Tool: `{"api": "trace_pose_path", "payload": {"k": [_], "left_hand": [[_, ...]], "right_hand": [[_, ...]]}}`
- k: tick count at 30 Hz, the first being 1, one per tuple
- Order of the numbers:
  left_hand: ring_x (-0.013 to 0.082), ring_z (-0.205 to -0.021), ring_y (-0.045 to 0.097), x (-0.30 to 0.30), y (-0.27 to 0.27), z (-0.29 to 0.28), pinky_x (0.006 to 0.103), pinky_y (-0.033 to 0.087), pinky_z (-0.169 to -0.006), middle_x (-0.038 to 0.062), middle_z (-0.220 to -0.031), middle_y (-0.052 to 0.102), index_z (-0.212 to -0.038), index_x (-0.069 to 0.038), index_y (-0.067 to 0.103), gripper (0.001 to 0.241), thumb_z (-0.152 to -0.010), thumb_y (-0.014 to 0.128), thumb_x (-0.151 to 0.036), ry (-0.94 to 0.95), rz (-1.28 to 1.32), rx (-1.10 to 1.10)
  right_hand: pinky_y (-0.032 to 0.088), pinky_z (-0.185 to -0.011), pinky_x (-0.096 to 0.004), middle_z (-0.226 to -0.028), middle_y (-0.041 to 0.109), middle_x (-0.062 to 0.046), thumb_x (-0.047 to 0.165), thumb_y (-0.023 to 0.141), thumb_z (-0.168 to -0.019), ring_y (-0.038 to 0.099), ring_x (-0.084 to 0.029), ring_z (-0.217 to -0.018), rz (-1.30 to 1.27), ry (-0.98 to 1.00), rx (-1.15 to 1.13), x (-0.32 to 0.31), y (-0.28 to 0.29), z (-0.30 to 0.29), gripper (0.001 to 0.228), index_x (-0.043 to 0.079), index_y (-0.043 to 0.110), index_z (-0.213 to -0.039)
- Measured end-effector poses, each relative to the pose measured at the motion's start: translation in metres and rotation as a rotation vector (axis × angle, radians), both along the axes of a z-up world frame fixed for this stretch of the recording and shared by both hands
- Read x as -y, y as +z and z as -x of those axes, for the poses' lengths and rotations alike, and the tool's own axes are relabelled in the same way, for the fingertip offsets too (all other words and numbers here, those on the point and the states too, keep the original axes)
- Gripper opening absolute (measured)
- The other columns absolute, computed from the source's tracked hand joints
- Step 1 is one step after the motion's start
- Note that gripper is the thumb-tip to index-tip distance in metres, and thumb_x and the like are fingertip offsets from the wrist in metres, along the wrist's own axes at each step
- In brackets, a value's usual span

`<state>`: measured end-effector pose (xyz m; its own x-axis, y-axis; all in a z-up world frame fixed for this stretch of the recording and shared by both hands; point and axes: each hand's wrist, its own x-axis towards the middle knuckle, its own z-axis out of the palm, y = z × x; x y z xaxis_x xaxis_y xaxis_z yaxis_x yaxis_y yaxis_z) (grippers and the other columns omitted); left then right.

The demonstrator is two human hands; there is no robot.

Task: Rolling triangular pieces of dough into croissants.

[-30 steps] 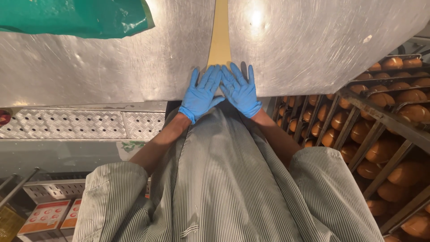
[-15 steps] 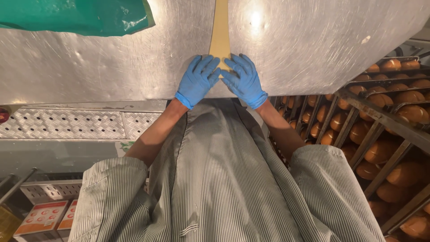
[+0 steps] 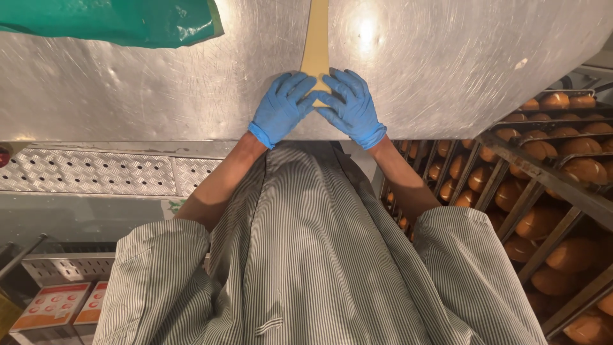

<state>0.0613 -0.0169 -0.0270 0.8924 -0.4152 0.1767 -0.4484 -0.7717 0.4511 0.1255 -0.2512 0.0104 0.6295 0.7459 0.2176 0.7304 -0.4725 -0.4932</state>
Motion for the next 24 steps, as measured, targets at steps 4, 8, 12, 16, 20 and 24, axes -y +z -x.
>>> {"api": "trace_pose_path", "payload": {"k": [4,8,12,16,20,24], "left_hand": [[0.0294,-0.139,0.048,-0.004,0.010,-0.012,0.0476,0.039,-0.118,0.007,-0.146,0.055,-0.126,-0.012,0.070,0.035,-0.095,0.073,-0.028,-0.005,0.035,-0.040],[0.0292,-0.139,0.047,-0.004,0.005,-0.015,0.0485,0.038,-0.118,0.009,-0.146,0.054,-0.128,-0.012,0.070,0.038,-0.094,0.073,-0.029,-0.020,0.038,-0.045],[0.0301,-0.140,0.046,-0.006,0.010,-0.024,0.0479,0.037,-0.119,0.009,-0.149,0.052,-0.127,-0.013,0.067,0.035,-0.097,0.074,-0.030,-0.004,0.029,-0.050],[0.0319,-0.139,0.045,-0.005,0.011,-0.029,0.0490,0.037,-0.117,0.011,-0.149,0.050,-0.133,-0.011,0.066,0.045,-0.095,0.075,-0.032,-0.023,0.032,-0.045],[0.0324,-0.141,0.044,-0.006,0.011,-0.036,0.0484,0.037,-0.118,0.010,-0.150,0.050,-0.132,-0.012,0.066,0.043,-0.095,0.075,-0.032,-0.008,0.013,-0.051],[0.0328,-0.141,0.044,-0.006,0.011,-0.041,0.0481,0.037,-0.118,0.012,-0.152,0.049,-0.137,-0.010,0.064,0.048,-0.095,0.074,-0.032,-0.002,0.005,-0.080]], "right_hand": [[0.039,-0.121,-0.050,-0.150,0.055,-0.010,0.031,0.084,-0.095,0.046,-0.032,-0.142,0.016,0.014,-0.006,0.000,0.002,-0.006,0.034,0.013,0.072,-0.121],[0.039,-0.121,-0.049,-0.150,0.055,-0.011,0.030,0.083,-0.094,0.045,-0.033,-0.142,0.020,0.004,-0.029,-0.004,0.018,-0.013,0.035,0.013,0.073,-0.123],[0.039,-0.122,-0.049,-0.151,0.054,-0.011,0.029,0.084,-0.097,0.045,-0.033,-0.144,-0.021,-0.009,-0.039,-0.007,0.019,-0.019,0.037,0.012,0.072,-0.127],[0.038,-0.121,-0.048,-0.151,0.053,-0.009,0.028,0.085,-0.095,0.043,-0.033,-0.145,-0.013,-0.024,-0.046,-0.008,0.022,-0.027,0.038,0.015,0.073,-0.129],[0.038,-0.122,-0.049,-0.152,0.052,-0.009,0.028,0.087,-0.095,0.043,-0.033,-0.146,-0.036,-0.012,-0.055,-0.007,0.022,-0.032,0.038,0.013,0.072,-0.127],[0.038,-0.123,-0.047,-0.154,0.052,-0.009,0.027,0.087,-0.096,0.041,-0.034,-0.147,-0.045,-0.015,-0.102,-0.007,0.020,-0.040,0.038,0.013,0.071,-0.127]]}}
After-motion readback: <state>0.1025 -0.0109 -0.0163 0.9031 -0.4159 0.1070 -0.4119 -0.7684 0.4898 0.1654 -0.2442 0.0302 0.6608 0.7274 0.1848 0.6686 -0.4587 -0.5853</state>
